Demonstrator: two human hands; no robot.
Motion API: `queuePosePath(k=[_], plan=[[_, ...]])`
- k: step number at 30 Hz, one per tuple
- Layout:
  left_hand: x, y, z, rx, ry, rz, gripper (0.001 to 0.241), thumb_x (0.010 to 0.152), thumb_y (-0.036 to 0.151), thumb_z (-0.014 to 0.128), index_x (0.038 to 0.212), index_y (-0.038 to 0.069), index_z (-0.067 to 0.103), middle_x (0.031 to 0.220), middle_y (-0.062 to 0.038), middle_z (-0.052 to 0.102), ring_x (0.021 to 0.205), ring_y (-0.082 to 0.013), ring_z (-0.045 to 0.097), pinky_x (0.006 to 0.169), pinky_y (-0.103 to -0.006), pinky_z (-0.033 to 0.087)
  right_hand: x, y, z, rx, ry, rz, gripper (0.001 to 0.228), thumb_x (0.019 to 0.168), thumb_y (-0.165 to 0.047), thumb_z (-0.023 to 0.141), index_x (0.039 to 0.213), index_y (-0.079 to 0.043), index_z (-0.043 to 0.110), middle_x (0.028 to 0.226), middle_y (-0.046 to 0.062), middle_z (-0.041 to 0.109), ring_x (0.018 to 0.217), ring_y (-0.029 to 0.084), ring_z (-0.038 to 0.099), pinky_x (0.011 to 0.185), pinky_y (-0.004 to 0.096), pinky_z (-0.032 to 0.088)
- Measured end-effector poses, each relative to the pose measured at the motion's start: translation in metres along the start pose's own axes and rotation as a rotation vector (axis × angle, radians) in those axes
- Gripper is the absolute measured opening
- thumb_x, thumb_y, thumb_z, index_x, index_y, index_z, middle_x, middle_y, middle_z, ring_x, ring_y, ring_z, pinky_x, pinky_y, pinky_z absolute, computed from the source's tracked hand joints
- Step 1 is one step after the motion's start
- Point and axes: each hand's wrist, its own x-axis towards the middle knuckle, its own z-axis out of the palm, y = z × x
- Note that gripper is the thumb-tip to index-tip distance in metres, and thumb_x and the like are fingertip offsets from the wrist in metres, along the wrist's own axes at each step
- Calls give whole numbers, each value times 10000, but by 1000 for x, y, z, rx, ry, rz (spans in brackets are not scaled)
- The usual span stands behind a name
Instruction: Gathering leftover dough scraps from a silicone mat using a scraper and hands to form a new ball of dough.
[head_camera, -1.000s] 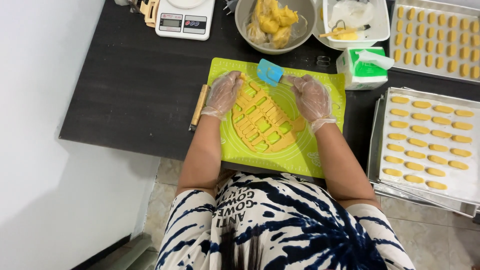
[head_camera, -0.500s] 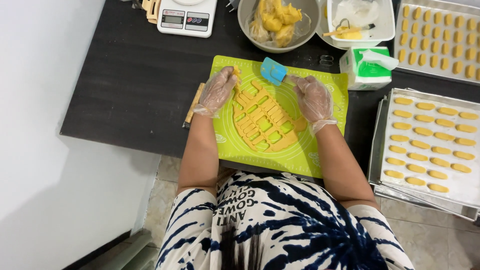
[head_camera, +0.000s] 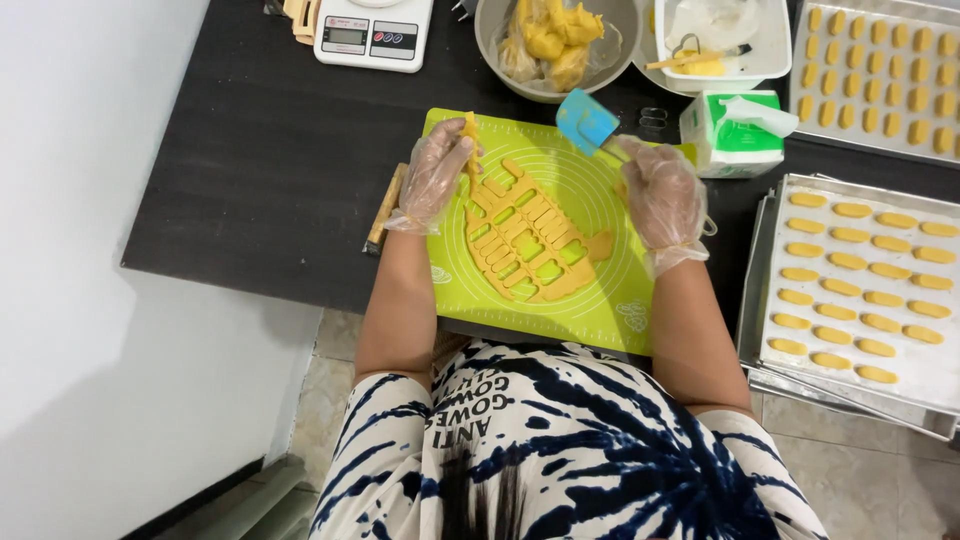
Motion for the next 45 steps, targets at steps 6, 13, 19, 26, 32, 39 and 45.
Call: queuePosePath(k=[6, 13, 19, 26, 32, 39, 45], plan=[[-12, 49, 46, -143, -118, -124, 512, 1063, 393, 598, 1437, 76, 450, 1276, -216, 609, 1042, -281, 699, 845, -412, 672, -14, 12, -44, 54, 270, -206, 270, 1062, -54, 703, 1316, -115, 771, 990, 131, 691, 914, 368, 710, 812, 459, 591], [3, 30, 130, -511, -330, -310, 696, 1017, 218, 666, 1529, -14, 257, 1486, -408, 276, 1312, -583, 455, 1087, -690, 468, -36, 21, -58, 42, 363, -231, 250, 1046, -2, 737, 1280, -77, 780, 1030, 129, 673, 959, 351, 693, 836, 416, 562], [12, -17, 179, -719, -405, -411, 798, 1005, 175, 640, 1621, 30, 154, 1561, -309, 332, 1468, -460, 359, 1231, -613, 292, -46, 29, -68, 21, 378, -205, 222, 1054, 12, 726, 1266, -29, 774, 976, 154, 614, 924, 374, 672, 787, 445, 576], [-2, 23, 170, -673, -433, -503, 1020, 941, 270, 747, 1630, 1, 45, 1668, -329, 36, 1541, -456, 159, 1282, -562, 199, -59, 57, -53, -17, 335, -93, 203, 1057, -78, 726, 1243, -117, 798, 969, 95, 627, 931, 350, 677, 806, 400, 557], [-4, 37, 142, -458, -505, -328, 906, 997, 419, 696, 1628, 46, 163, 1613, -321, 218, 1503, -460, 278, 1257, -599, 249, -57, 57, -49, -122, 309, -36, 226, 1029, -109, 718, 1235, -160, 797, 952, 81, 618, 919, 346, 674, 805, 438, 573], [-15, 83, 70, 321, -159, 6, 420, 1056, 402, 572, 1378, 133, 603, 1136, -181, 691, 1062, -333, 702, 987, -531, 562, -55, 66, -42, -148, 279, -38, 247, 1020, -146, 703, 1241, -201, 799, 963, 65, 618, 909, 335, 673, 812, 438, 575], [3, -25, -1, 964, -92, 165, 281, 984, 263, 665, 1257, 197, 643, 1055, -64, 750, 1053, -280, 711, 932, -449, 588, -45, 58, -35, -221, 176, -83, 304, 1024, -204, 721, 1307, -296, 784, 983, 43, 637, 935, 317, 682, 844, 430, 586]])
